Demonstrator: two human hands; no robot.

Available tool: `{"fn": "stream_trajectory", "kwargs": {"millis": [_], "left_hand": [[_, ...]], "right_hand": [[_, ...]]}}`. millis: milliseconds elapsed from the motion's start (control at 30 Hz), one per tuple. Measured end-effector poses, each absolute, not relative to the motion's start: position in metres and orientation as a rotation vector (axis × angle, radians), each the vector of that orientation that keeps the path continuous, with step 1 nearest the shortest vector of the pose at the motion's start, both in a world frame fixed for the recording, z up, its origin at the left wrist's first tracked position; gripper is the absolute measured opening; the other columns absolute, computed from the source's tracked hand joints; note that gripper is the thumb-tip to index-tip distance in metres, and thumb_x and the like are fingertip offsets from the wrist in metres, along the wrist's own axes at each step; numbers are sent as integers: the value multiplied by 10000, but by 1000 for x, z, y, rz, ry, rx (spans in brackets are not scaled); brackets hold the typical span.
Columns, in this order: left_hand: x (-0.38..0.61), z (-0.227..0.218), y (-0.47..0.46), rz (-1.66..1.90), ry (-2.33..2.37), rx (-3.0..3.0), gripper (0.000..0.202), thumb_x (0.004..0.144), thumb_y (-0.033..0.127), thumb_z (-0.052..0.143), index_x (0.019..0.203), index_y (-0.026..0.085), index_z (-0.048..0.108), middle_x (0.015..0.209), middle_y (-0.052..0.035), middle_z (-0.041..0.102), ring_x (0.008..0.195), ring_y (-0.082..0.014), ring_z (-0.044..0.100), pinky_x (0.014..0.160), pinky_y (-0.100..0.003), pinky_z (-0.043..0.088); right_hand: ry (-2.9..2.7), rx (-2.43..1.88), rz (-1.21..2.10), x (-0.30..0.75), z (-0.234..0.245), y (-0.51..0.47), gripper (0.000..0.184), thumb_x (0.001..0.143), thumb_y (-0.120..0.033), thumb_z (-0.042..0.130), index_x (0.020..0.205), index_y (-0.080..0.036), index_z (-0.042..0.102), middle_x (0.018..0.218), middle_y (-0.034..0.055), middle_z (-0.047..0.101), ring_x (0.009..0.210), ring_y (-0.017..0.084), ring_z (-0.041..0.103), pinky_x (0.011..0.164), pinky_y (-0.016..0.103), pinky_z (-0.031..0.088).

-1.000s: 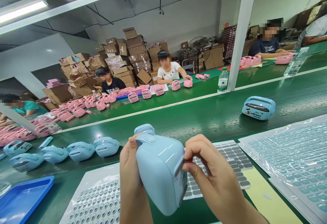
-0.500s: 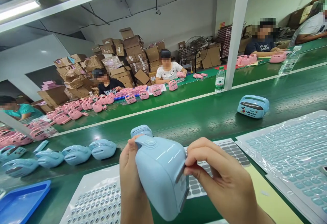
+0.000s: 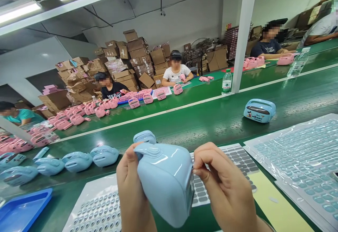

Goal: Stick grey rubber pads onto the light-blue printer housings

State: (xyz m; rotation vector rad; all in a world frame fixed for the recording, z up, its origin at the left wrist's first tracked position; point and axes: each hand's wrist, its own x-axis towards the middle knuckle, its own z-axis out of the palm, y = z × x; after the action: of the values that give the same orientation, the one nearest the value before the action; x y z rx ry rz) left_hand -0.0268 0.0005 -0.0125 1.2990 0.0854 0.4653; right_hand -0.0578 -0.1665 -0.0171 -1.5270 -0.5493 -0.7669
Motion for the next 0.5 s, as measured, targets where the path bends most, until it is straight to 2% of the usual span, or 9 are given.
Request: {"fn": "stream_trajectory", "kwargs": {"millis": [133,333,500], "left_hand": [[-31,-7,-3,496,97,1347,524,792,684,615,851,163,622,632,3,465,520,-93,409,448,-198,327],[-30,-12,-1,537,108,1343,526,770,683,641,875,167,641,647,-7,508,536,-103,442,454,-194,344],[-30,-10,-9,582,110,1361,548,760,699,637,842,157,655,629,-13,503,542,-111,439,462,-209,337]], "right_hand": [[-565,-1566,-857,-58,-16,-165,197,961,-47,401,863,-193,490,823,-16,497,731,81,501,650,159,430],[-574,-1633,-944,-61,-21,-163,215,947,-2,365,912,-182,478,888,11,504,805,95,520,706,196,435],[-554,-1630,-1170,-60,-25,-159,258,873,61,371,946,-153,495,926,42,527,863,111,530,739,220,449]]}}
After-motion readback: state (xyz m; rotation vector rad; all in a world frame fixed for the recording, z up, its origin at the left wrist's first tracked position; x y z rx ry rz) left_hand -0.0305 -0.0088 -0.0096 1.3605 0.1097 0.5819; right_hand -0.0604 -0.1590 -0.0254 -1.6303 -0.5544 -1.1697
